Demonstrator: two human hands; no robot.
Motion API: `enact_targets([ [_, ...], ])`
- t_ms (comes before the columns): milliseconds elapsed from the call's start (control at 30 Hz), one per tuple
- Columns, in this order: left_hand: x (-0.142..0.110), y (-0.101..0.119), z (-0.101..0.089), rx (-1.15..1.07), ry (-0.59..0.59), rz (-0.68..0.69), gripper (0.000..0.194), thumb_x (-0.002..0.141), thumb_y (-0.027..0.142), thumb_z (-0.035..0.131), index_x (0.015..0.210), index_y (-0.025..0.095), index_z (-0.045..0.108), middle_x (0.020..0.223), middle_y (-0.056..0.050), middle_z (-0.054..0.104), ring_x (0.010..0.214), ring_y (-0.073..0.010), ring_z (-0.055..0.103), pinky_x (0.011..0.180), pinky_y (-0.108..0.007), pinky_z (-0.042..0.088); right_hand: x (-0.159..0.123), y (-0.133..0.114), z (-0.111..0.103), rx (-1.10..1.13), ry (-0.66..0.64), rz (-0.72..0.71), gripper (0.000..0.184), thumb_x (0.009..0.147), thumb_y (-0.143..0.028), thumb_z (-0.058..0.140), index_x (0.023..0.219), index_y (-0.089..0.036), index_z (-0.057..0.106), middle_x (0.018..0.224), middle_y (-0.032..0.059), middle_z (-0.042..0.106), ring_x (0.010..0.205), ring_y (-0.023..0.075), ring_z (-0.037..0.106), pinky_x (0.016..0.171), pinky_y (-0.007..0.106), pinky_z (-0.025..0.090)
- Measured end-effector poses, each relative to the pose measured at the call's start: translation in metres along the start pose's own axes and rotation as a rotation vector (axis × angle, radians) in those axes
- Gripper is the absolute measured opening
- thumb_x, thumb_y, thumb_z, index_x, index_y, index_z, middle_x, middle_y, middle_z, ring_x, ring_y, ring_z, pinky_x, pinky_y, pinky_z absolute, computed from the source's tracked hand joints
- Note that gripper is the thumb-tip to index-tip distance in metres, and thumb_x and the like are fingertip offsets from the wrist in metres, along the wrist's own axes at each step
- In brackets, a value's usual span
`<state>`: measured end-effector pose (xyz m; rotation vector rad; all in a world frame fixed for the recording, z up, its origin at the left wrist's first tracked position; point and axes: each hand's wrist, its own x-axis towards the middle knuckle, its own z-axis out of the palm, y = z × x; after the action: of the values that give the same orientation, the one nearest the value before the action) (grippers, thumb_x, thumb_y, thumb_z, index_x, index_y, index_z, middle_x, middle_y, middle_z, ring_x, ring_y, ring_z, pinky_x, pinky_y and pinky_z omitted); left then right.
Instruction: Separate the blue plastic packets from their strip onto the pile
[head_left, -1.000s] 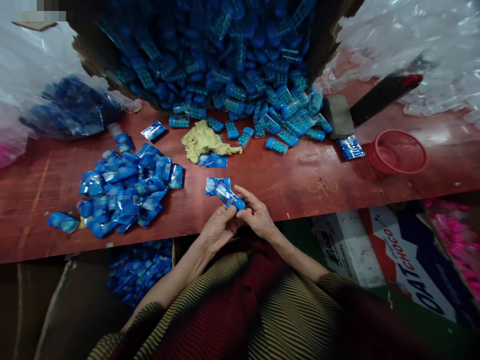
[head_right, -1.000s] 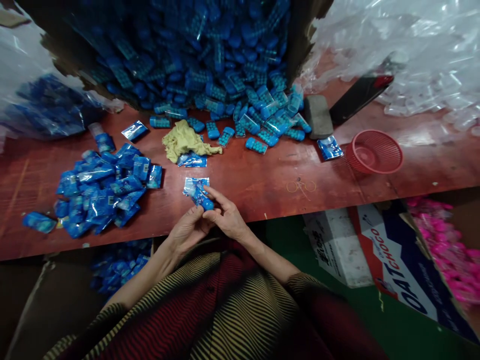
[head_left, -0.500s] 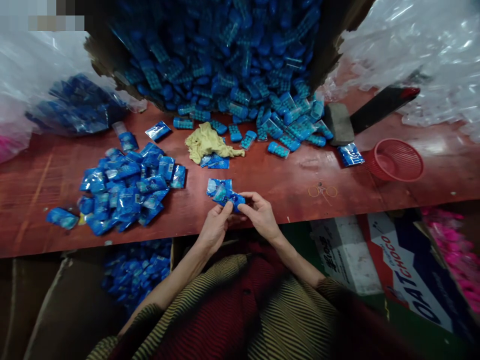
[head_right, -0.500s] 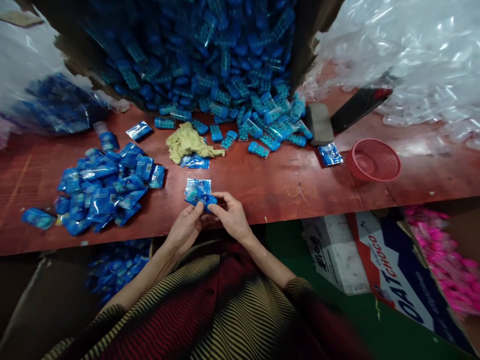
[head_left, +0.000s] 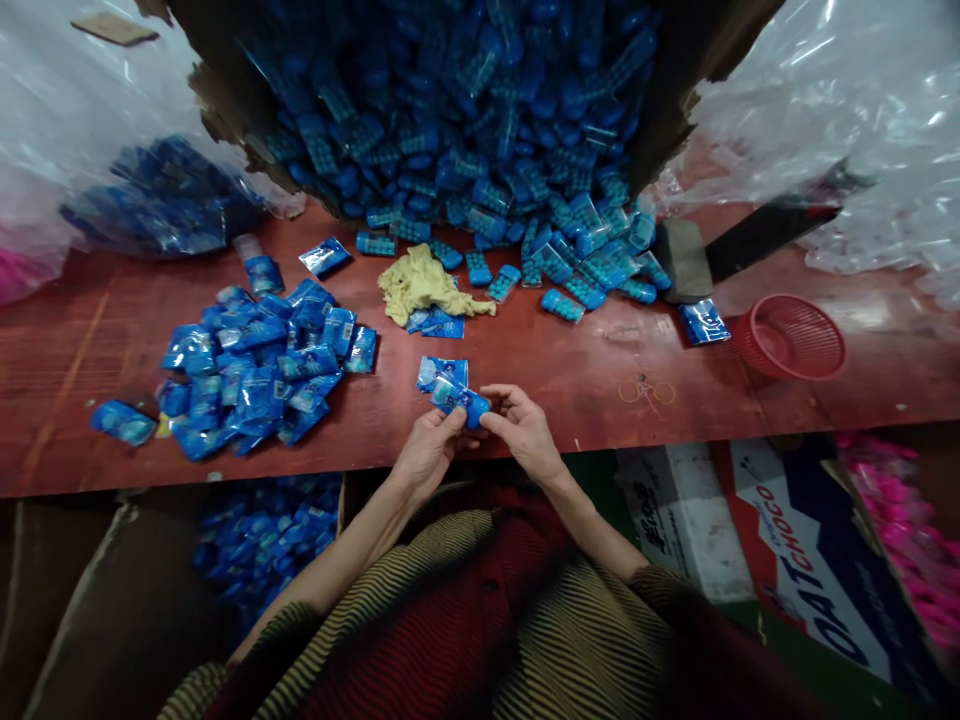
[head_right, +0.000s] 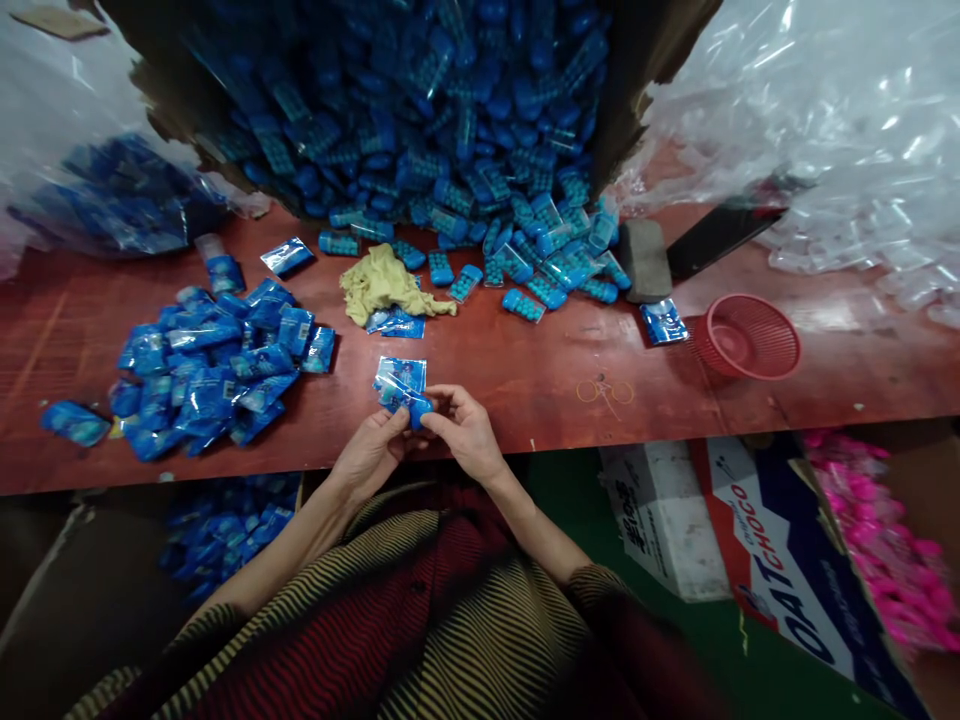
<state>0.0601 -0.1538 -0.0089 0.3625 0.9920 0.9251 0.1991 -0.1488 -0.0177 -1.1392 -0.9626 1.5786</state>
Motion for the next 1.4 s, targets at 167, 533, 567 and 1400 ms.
enact_targets([
  [167, -0.001, -0.002, 0.001, -0.046, -0.060, -0.023, 0.032, 0.064, 0.036, 0.078, 0.081, 0.010, 0.069, 0.072, -0.006, 0.069, 0.063, -0.0126, 0.062, 0.057, -0.022, 0.050, 0.001, -0.003, -0.003, 0.024, -0.077, 0.000, 0.040, 0.068, -0.027, 0.068, 0.105, -0.022, 0.054, 0.075, -0.0038, 0.054, 0.066, 0.0093, 0.052, 0.062, 0.023, 0.048],
  [533, -0.002, -0.002, 0.004, -0.001, -0.051, 0.016, 0.032, 0.066, 0.037, 0.076, 0.082, 0.011, 0.067, 0.068, -0.004, 0.068, 0.060, -0.0123, 0.061, 0.057, -0.023, 0.049, 0.001, -0.003, -0.002, 0.019, -0.102, 0.049, 0.039, 0.073, -0.029, 0.064, 0.110, -0.023, 0.053, 0.076, -0.0043, 0.052, 0.061, 0.0086, 0.053, 0.057, 0.023, 0.047],
  [567, -0.003, -0.003, 0.005, 0.018, -0.052, 0.031, 0.031, 0.067, 0.036, 0.076, 0.083, 0.011, 0.068, 0.069, -0.005, 0.068, 0.060, -0.0130, 0.062, 0.057, -0.023, 0.049, 0.001, -0.001, -0.003, 0.022, -0.117, 0.049, 0.039, 0.074, -0.030, 0.064, 0.110, -0.022, 0.054, 0.077, -0.0036, 0.054, 0.063, 0.0090, 0.053, 0.059, 0.023, 0.047],
  [1400, 0.033, 0.064, -0.072, 1.579, 0.589, 0.938, 0.049, 0.085, 0.037, 0.049, 0.129, 0.014, 0.051, 0.143, -0.021, 0.040, 0.139, -0.0375, 0.019, 0.107, -0.061, 0.010, 0.085, -0.014, 0.059, -1.240, -0.153, -0.536, 0.048, 0.089, -0.030, 0.050, 0.135, -0.018, 0.044, 0.138, 0.0143, 0.045, 0.129, 0.0319, 0.036, 0.105, 0.053, 0.030],
])
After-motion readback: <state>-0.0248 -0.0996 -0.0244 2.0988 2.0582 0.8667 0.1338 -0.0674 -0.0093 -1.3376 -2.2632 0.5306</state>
